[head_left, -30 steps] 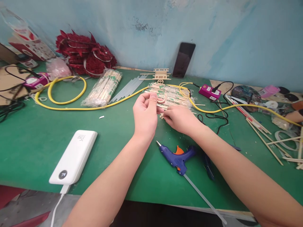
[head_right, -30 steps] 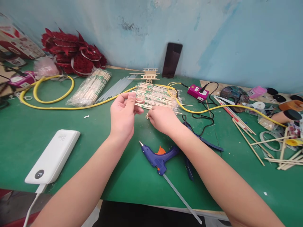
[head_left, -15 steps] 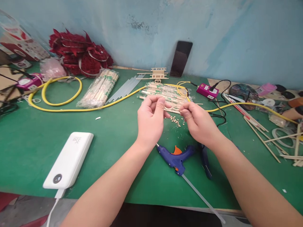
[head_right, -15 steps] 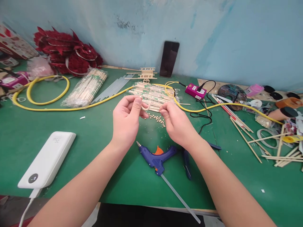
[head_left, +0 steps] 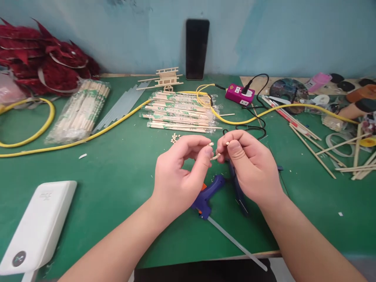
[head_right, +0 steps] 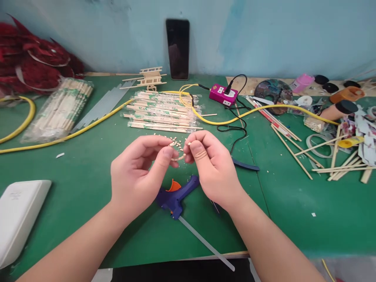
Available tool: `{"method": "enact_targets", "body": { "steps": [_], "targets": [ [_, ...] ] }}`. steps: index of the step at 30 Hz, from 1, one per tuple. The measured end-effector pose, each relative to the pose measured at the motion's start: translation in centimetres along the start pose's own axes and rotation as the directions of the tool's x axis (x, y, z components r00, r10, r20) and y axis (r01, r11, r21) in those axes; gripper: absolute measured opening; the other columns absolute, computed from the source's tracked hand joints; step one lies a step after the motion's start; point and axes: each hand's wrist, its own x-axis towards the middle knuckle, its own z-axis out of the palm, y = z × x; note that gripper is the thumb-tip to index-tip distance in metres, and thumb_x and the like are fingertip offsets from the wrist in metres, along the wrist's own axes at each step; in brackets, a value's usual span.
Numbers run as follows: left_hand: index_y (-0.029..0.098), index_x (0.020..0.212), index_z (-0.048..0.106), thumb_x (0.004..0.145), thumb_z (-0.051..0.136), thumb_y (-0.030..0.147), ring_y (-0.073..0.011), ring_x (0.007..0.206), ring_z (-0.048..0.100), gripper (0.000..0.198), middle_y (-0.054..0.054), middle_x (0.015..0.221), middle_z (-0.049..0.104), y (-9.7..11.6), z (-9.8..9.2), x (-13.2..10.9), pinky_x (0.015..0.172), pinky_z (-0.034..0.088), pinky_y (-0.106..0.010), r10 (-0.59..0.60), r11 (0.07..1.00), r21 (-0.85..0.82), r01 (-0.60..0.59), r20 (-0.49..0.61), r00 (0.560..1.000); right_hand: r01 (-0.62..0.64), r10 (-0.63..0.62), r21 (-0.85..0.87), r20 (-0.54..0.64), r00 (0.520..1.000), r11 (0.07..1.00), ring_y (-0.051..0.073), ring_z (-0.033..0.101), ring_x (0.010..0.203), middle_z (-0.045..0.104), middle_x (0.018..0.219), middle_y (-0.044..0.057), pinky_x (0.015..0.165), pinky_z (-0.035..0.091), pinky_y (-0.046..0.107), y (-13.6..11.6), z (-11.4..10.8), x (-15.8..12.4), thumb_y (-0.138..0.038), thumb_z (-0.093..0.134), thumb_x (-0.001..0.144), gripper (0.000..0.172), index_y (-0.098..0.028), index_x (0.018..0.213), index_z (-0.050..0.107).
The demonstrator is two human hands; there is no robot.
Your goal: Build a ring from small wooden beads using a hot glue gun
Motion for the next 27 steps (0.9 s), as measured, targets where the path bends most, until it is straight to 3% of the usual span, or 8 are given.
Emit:
{"method": "enact_targets", "body": {
  "steps": [7, 27],
  "targets": [
    [0.022, 0.107, 0.076, 0.106, 0.077, 0.023, -0.0142, 0.069, 0.082, 0.002, -0.002, 0.092, 0.084, 0.7, 0.4, -0.2, 0.066, 0.069, -0.022, -0.085, 0.996, -0.032, 0.085, 0.002, 0.996, 0.076, -0.100, -0.217, -0.100, 0.990, 0.973, 0.010, 0.068, 0.076, 0.072, 0.088, -0.002, 0.071, 0.060, 0.018, -0.5, 0.6, -0.6, -0.027, 0.066, 0.113, 0.015, -0.022, 0.100, 0.073],
    [0.025, 0.107, 0.081, 0.103, 0.081, 0.021, -0.0177, 0.079, 0.085, 0.006, -0.001, 0.097, 0.086, 0.9, 0.5, -1.0, 0.070, 0.072, -0.026, 0.011, 0.997, 0.075, -0.009, -0.026, 1.000, 0.127, -0.207, -0.392, -0.170, 0.963, 0.911, 0.017, 0.076, 0.078, 0.081, 0.090, 0.000, 0.070, 0.064, 0.031, -1.0, 1.2, -1.6, -0.022, 0.072, 0.109, 0.012, -0.027, 0.099, 0.077]
  ]
}}
